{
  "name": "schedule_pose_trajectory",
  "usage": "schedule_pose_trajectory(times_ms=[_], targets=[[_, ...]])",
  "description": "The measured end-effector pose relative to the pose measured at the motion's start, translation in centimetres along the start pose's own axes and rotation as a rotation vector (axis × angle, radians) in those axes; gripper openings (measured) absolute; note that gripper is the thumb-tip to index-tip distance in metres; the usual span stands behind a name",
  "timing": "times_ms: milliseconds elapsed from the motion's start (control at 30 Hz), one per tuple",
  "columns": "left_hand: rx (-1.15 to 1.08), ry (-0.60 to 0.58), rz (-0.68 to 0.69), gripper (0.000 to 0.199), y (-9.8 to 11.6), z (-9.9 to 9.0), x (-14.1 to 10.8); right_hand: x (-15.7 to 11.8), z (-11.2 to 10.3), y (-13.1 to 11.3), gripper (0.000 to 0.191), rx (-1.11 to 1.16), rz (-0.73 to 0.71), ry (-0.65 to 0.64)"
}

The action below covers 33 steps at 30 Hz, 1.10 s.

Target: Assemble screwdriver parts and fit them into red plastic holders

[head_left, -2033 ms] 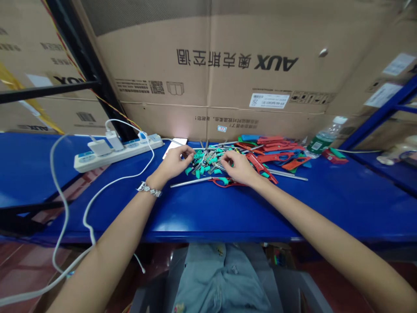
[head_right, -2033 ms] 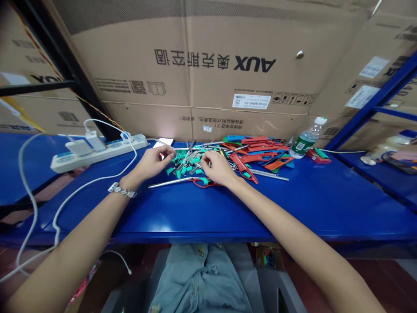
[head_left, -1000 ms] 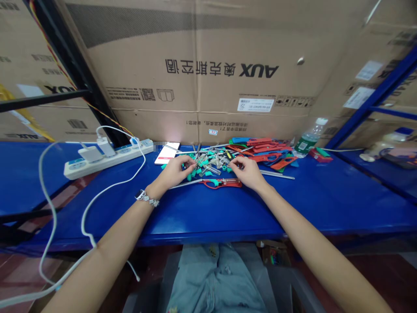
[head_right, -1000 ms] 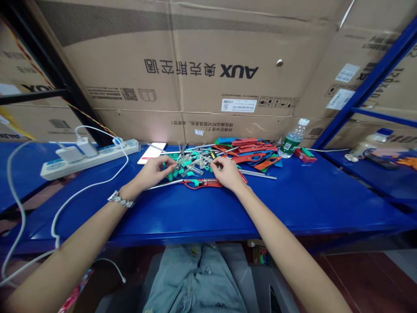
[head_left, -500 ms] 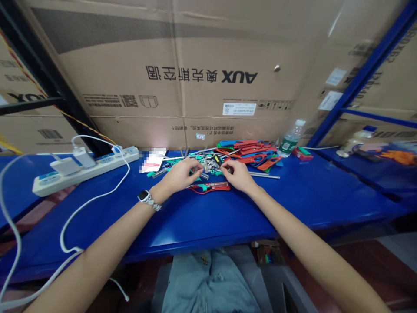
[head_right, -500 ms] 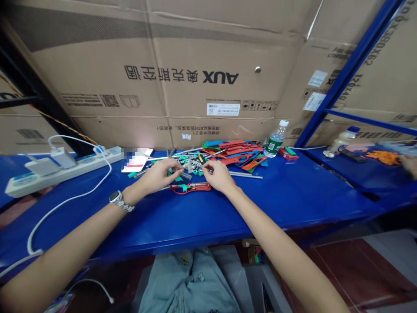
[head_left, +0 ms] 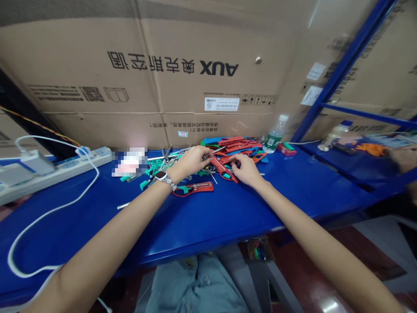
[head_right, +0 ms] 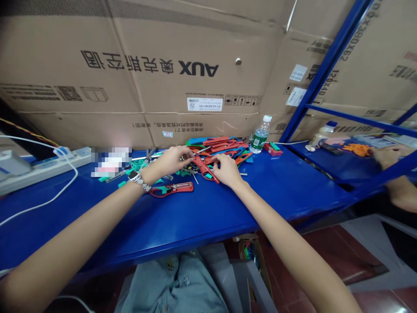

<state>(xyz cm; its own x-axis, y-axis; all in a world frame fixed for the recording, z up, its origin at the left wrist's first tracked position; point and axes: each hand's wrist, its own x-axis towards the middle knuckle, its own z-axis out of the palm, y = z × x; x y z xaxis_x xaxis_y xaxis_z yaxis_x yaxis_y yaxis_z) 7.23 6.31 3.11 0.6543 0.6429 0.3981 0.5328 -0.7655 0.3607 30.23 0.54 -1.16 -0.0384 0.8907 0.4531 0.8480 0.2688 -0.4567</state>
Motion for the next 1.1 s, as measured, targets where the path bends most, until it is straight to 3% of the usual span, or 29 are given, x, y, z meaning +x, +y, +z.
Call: schedule_pose_trajectory(times_ms=[233,367,467,700,900,1100], targets=[[-0.100,0.105,-0.055,0.016,-1.9,-1.3,-4.3,-1.0,0.4,-0.8,0.018,-0.063,-0.076,-0.071],[-0.109,0.133,-0.055,0.021,-2.8,-1.7,-6.3,-0.1,0.3,-1.1,0.031,-0.264,0.057,-0.036],[-0.091,0.128,-0.011,0.021,-2.5,-1.3,-5.6,0.5,-0.1,-1.1,0.036,-0.310,0.115,-0.024],[-0.030,0.069,0.065,0.013,-0.1,0.4,-2.6,-0.4,0.2,-2.3,0.015,-0.203,0.089,-0.057],[-0.016,0.085,0.046,0.016,-1.1,0.9,-3.8,0.1,0.2,-3.0,0.009,-0.238,0.155,-0.151],[0.006,0.089,0.068,0.017,-1.6,0.7,-4.6,1.2,-0.1,-3.5,0.020,-0.181,0.178,-0.233]])
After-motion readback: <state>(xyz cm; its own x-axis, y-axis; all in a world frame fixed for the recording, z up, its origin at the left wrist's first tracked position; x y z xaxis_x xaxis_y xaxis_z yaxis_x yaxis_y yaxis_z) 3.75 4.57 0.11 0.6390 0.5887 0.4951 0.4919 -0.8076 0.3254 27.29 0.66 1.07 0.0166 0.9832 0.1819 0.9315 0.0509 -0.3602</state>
